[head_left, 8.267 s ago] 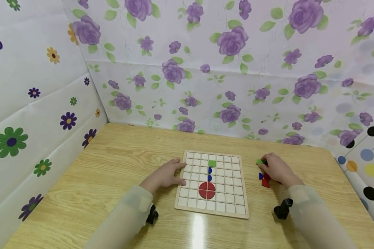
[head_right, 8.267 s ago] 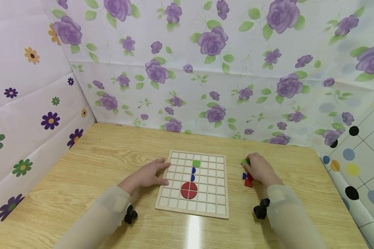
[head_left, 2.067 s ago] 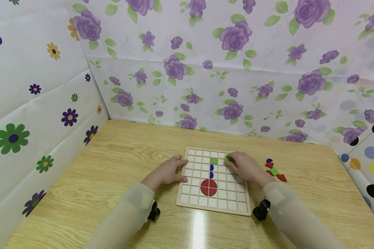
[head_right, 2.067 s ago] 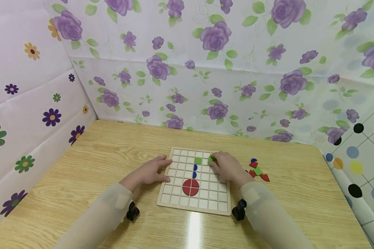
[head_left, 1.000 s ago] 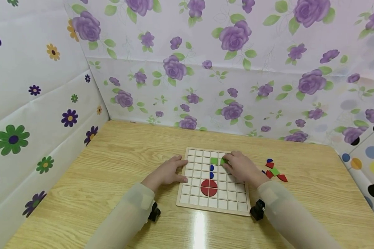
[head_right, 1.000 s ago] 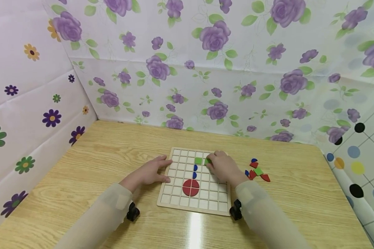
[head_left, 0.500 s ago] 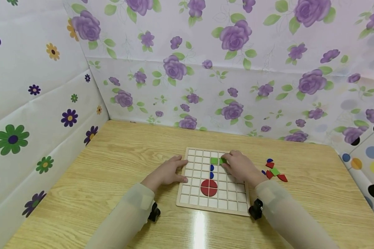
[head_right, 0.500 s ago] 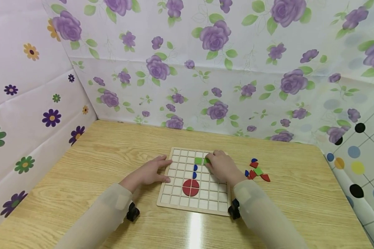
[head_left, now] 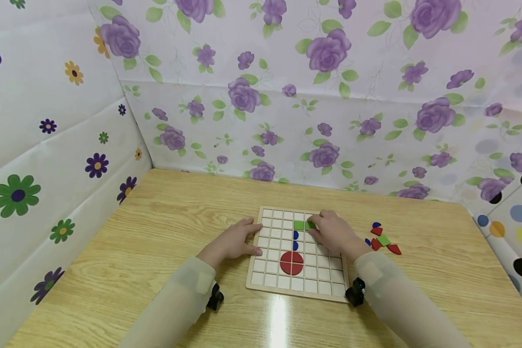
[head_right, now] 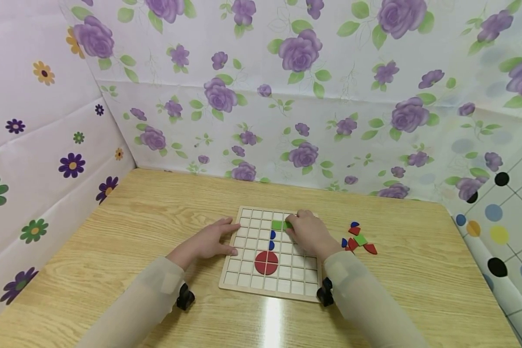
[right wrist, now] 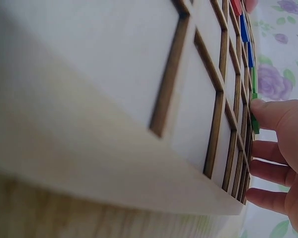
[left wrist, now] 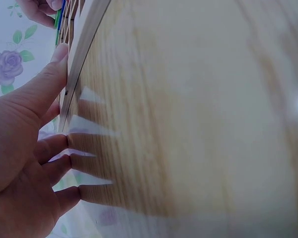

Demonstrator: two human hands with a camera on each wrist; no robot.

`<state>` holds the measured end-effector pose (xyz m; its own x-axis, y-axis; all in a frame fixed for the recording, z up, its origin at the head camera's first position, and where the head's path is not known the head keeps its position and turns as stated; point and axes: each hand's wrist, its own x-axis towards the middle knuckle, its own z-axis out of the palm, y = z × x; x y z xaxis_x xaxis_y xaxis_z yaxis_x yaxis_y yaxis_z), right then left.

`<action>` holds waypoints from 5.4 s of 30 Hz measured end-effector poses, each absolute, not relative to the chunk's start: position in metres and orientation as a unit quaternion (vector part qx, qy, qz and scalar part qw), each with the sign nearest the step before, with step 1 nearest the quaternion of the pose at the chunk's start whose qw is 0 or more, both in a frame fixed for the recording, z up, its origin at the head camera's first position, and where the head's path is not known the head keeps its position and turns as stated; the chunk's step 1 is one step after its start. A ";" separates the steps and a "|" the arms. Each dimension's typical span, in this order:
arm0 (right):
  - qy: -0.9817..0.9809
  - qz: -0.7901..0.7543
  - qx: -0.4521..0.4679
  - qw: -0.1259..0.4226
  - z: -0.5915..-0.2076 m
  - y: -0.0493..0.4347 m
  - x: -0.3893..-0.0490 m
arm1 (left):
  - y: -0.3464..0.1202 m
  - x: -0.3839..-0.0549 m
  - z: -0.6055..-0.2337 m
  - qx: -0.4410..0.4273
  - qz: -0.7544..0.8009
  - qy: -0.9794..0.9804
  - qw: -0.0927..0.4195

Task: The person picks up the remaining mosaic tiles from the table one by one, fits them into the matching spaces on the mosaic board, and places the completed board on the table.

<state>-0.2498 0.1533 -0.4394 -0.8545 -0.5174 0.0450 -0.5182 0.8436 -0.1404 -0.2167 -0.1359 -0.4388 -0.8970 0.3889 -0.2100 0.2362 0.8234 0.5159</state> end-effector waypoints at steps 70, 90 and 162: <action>-0.957 0.203 0.204 -0.028 -0.440 0.203 -0.231 | -0.135 -0.216 -0.440 0.163 0.246 0.943 0.153; -0.958 0.207 0.197 -0.012 -0.438 0.230 -0.223 | -0.135 -0.217 -0.442 0.165 0.246 0.943 0.151; -0.976 0.178 0.127 -0.024 -0.449 0.311 -0.216 | -0.136 -0.217 -0.443 0.171 0.246 0.942 0.154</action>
<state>-0.2163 0.3110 -0.4493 -0.9664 -0.2569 -0.0012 -0.2400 0.9044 -0.3527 -0.2165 -0.1363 -0.4426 -0.8945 0.3969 -0.2060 0.2454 0.8208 0.5158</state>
